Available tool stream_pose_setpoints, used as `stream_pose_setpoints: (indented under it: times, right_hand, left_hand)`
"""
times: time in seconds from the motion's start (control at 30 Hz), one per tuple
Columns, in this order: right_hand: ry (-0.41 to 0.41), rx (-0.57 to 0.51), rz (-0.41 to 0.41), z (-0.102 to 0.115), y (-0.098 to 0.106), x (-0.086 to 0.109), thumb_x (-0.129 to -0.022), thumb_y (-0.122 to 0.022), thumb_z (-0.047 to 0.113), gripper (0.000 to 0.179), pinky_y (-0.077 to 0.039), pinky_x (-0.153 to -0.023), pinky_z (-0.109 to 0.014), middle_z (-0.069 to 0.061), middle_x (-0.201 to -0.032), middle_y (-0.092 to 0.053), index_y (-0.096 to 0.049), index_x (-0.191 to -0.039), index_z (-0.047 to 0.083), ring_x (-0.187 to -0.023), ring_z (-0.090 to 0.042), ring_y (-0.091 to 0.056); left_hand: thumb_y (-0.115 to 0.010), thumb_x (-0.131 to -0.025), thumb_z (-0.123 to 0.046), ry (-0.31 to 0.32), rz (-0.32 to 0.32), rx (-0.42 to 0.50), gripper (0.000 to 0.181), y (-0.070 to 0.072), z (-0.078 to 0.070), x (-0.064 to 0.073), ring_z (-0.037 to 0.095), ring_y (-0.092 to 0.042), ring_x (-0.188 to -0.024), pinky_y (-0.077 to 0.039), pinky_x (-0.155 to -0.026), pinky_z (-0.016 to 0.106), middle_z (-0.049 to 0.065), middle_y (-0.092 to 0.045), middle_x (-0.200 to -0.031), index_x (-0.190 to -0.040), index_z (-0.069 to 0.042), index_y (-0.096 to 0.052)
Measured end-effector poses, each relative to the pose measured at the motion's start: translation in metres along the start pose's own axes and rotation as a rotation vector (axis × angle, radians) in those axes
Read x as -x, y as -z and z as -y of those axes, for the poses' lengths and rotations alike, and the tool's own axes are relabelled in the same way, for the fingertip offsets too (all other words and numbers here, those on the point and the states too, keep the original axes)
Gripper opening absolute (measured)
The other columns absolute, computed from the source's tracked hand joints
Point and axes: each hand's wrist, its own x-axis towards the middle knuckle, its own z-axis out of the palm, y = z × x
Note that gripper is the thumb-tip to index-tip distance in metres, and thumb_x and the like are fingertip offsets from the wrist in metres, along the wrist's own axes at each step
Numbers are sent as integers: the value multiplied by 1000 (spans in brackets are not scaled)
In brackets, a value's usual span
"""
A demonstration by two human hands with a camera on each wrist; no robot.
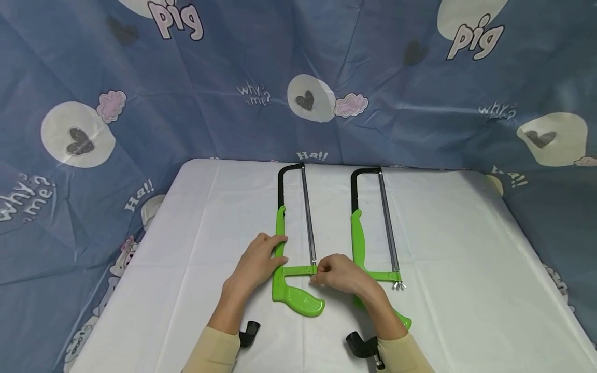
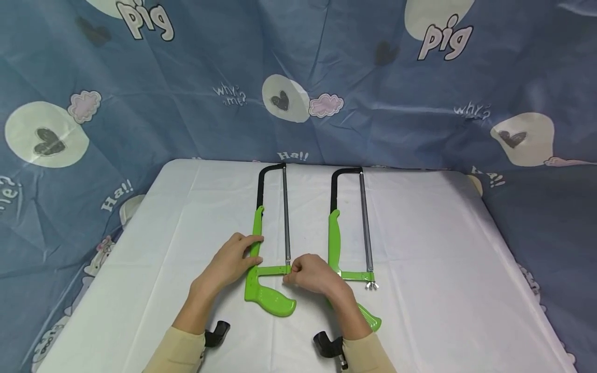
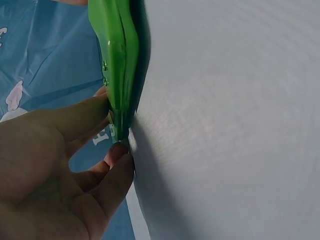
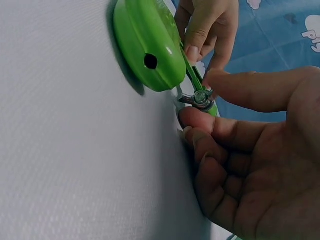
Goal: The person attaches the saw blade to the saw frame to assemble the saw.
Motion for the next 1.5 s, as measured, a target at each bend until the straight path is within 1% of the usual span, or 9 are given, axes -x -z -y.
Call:
stream_pose_setpoints:
  times: [0.1, 0.27, 0.47, 0.67, 0.83, 0.97, 1.13, 1.3, 1.5]
  right_hand:
    - [-3, -11, 7, -2, -1, 1, -87, -69, 20, 22, -30, -54, -25, 5, -61, -49, -63, -69, 7, -57, -11, -39]
    - [30, -28, 26, -4, 1, 1, -88, -62, 11, 14, -32, -59, -25, 4, -67, -50, -65, -77, 4, -62, -12, -40]
    - [47, -49, 38, -7, 3, 0, -90, -60, 7, 12, -36, -65, -28, 2, -72, -52, -66, -81, 3, -68, -13, -44]
    - [55, -15, 9, -6, 1, -1, -85, -58, -2, 11, -38, -65, -27, 1, -74, -58, -67, -79, 3, -69, -14, -46]
    - [7, -7, -44, -2, -3, -3, -83, -64, -1, 11, -40, -65, -27, 0, -72, -62, -66, -75, 6, -67, -14, -49]
    - [-14, 49, -92, 2, -7, -5, -80, -67, 1, 13, -39, -62, -26, 2, -67, -60, -63, -71, 9, -63, -13, -48]
    - [8, 150, -129, 5, -9, -5, -78, -66, 1, 19, -35, -57, -25, 5, -60, -51, -59, -65, 12, -58, -12, -42]
    - [17, 189, -147, 5, -12, -5, -77, -64, 1, 19, -35, -56, -25, 5, -60, -51, -59, -64, 14, -56, -11, -42]
    - [-12, 211, -154, 6, -14, -5, -78, -66, 5, 20, -35, -52, -26, 4, -59, -52, -59, -63, 14, -55, -12, -44]
  left_hand:
    - [-76, -88, -23, 4, 8, 6, 49, -2, 0, 1, 15, -50, -81, -44, -70, 29, 8, -57, -105, -135, -18, -62]
    - [-76, -88, -24, 1, 2, -4, 49, -3, 0, 2, 16, -51, -83, -45, -71, 30, 9, -57, -106, -135, -18, -61]
    - [-75, -88, -24, 3, 6, -4, 49, -3, 1, 3, 15, -50, -82, -45, -71, 30, 9, -57, -106, -135, -18, -61]
    - [-76, -88, -24, 5, 7, 1, 49, -3, 1, 3, 15, -51, -82, -45, -70, 29, 9, -57, -106, -135, -18, -62]
    - [-76, -88, -23, 5, 2, 1, 49, -2, 1, 3, 15, -51, -82, -45, -70, 29, 8, -57, -106, -135, -19, -62]
    - [-76, -88, -24, 0, -4, -4, 49, -2, 2, 3, 15, -51, -82, -45, -70, 29, 9, -58, -106, -135, -19, -62]
    - [-76, -88, -24, -4, -5, -9, 49, -2, 2, 3, 16, -51, -83, -45, -70, 29, 9, -58, -107, -135, -18, -62]
    - [-75, -89, -24, 0, 0, -14, 49, -2, 2, 2, 16, -50, -82, -44, -70, 29, 9, -57, -107, -136, -19, -61]
    - [-75, -89, -21, -12, -5, -11, 49, -1, 1, 1, 16, -50, -80, -44, -68, 29, 9, -57, -104, -135, -16, -61]
